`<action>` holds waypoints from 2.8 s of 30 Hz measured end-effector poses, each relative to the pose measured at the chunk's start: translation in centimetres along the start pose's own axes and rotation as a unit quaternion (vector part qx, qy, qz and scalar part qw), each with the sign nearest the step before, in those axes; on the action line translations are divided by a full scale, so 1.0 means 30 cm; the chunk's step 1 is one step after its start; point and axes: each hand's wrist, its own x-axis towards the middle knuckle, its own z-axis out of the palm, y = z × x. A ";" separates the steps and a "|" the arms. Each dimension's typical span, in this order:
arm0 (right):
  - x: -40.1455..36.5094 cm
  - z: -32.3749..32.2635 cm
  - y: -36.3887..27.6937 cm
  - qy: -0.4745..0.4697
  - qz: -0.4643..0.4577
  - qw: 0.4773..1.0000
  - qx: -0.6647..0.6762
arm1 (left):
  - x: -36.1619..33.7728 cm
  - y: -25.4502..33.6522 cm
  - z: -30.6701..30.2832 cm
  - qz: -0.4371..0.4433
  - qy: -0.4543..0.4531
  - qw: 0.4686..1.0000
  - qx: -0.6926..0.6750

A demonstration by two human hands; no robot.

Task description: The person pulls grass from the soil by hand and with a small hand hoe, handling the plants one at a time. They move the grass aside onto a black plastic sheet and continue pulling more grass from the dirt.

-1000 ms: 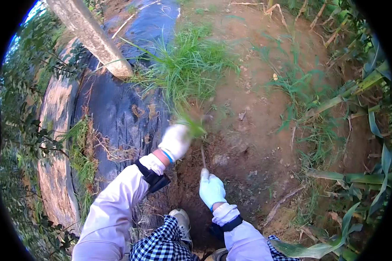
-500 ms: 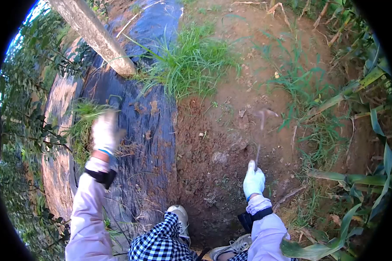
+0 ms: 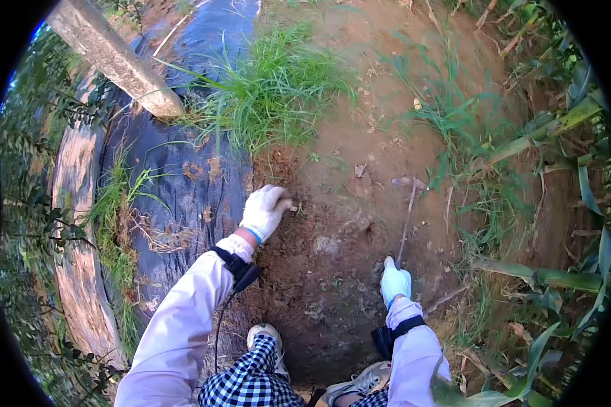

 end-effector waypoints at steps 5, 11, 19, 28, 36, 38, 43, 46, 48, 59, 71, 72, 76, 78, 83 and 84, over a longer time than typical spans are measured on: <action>0.017 -0.007 -0.001 0.013 0.024 0.998 -0.064 | 0.085 0.012 0.132 0.008 -0.157 0.970 0.183; 0.028 -0.006 0.010 0.022 0.032 0.991 -0.128 | 0.193 0.093 0.106 -0.028 -0.119 0.992 -0.014; 0.042 -0.006 0.020 0.011 0.048 0.991 -0.127 | 0.267 0.151 0.305 0.086 -0.167 0.981 0.058; 0.011 -0.018 -0.026 0.012 0.045 0.982 -0.183 | 0.371 0.105 0.193 -0.028 -0.087 0.996 0.001; -0.019 -0.016 -0.049 0.023 0.041 0.982 -0.183 | 0.417 0.120 0.334 0.066 -0.101 0.993 0.015; -0.033 -0.026 -0.067 0.030 0.035 0.980 -0.192 | 0.383 0.132 0.310 -0.024 -0.080 0.984 -0.156; 0.024 -0.012 -0.009 0.020 0.040 0.989 -0.143 | 0.225 0.266 0.279 0.013 -0.100 0.995 -0.020; 0.071 -0.007 0.029 0.019 0.027 0.991 -0.126 | 0.207 0.309 0.383 0.014 -0.170 0.985 0.038; 0.065 -0.011 0.019 -0.009 0.021 0.995 -0.095 | 0.191 0.311 0.351 0.028 -0.201 0.979 0.033; 0.146 -0.080 -0.024 -0.225 0.050 0.972 -0.054 | -0.486 0.077 -0.901 -0.441 -0.128 0.783 0.420; 0.120 -0.145 -0.032 -0.211 0.019 0.976 -0.049 | -0.025 0.042 -0.495 -0.137 -0.328 0.900 0.251; 0.086 -0.187 -0.057 -0.191 0.004 0.979 -0.066 | 0.035 0.051 -0.410 -0.095 -0.340 0.908 0.224; -0.063 -0.348 -0.224 -0.037 -0.145 0.941 -0.303 | 0.256 0.141 -0.089 0.069 -0.394 0.908 0.127; -0.106 -0.362 -0.320 -0.036 -0.082 0.952 -0.292 | 0.347 0.244 0.004 0.129 -0.424 0.892 0.091; -0.126 -0.359 -0.478 0.053 -0.086 0.968 -0.229 | 0.482 0.361 0.201 0.205 -0.516 0.832 -0.018; -0.144 -0.361 -0.520 0.077 -0.081 0.969 -0.222 | 0.510 0.376 0.222 0.231 -0.509 0.829 -0.037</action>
